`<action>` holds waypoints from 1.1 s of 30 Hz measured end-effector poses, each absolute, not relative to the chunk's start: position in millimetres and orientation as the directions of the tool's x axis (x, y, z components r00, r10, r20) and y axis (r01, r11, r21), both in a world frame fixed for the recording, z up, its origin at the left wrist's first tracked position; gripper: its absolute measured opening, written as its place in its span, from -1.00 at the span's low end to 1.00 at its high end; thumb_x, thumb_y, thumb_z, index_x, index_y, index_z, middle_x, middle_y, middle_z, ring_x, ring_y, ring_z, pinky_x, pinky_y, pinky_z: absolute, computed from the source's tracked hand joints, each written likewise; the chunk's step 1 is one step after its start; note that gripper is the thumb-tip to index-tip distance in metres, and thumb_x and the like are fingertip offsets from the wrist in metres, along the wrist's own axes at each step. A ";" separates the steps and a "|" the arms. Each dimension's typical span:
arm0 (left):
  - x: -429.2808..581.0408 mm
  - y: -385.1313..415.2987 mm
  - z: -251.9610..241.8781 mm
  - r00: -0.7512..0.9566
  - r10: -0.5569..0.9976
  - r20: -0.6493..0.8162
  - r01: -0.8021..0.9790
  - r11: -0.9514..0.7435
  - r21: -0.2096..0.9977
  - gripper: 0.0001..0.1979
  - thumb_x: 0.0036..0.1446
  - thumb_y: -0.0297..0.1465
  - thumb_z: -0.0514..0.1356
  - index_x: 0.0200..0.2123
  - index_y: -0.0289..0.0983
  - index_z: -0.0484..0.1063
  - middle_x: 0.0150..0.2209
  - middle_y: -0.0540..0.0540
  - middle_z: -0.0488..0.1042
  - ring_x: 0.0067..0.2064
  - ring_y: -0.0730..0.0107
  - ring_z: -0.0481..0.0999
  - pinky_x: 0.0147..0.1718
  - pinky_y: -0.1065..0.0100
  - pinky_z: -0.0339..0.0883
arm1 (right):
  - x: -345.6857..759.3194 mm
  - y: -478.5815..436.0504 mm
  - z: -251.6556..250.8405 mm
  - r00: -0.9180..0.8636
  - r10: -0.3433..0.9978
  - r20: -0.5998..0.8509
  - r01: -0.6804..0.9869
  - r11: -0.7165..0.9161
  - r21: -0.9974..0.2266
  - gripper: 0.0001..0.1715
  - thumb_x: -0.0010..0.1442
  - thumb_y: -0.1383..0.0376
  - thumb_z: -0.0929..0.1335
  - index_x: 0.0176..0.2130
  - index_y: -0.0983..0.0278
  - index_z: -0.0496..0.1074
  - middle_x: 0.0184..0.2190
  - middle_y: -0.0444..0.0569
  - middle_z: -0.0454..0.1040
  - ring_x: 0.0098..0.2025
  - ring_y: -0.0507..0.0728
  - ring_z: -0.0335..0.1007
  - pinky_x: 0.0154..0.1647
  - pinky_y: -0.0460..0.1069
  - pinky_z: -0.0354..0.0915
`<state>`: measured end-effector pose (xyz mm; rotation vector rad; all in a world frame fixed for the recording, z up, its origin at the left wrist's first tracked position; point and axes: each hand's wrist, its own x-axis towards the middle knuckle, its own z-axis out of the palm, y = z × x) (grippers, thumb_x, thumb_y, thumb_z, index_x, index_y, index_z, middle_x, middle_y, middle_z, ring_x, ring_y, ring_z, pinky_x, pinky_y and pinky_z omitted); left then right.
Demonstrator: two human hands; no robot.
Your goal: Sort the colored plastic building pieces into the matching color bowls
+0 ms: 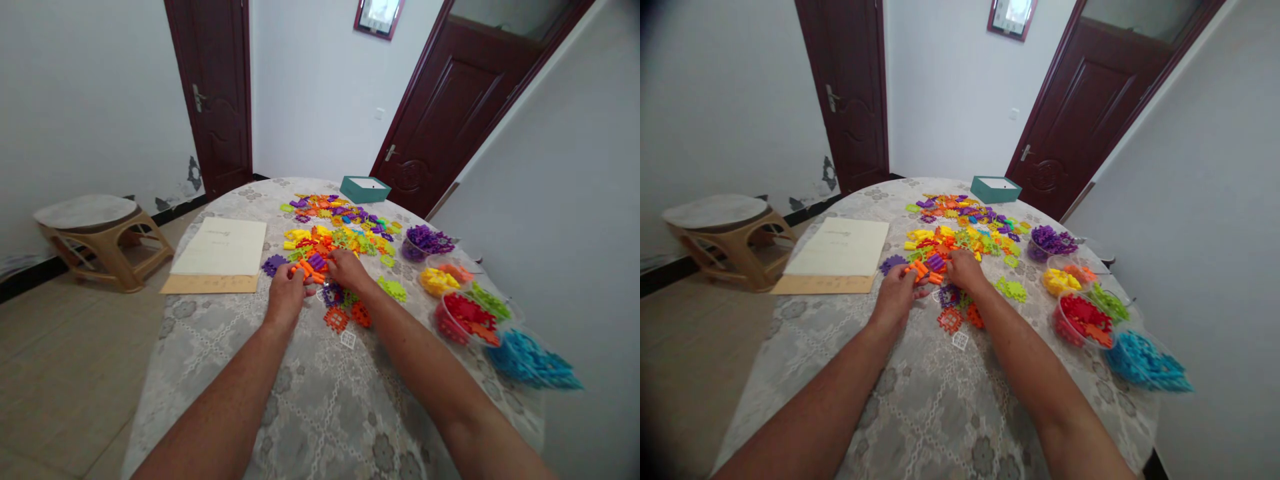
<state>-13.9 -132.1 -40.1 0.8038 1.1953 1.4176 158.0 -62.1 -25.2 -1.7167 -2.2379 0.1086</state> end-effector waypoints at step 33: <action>-6.3 -145.4 -32.0 0.063 0.998 -0.005 -0.058 0.008 0.998 -0.75 0.17 -0.32 0.26 -0.12 -0.32 0.47 -0.35 -0.09 0.57 -0.41 0.39 0.56 -0.38 0.34 0.51 | 221.0 -165.6 -4.3 -0.207 0.974 0.092 0.382 0.167 -0.909 -0.67 0.25 0.18 0.35 -0.07 0.27 0.56 -0.29 -0.09 0.56 -0.27 0.09 0.45 -0.18 -0.03 0.33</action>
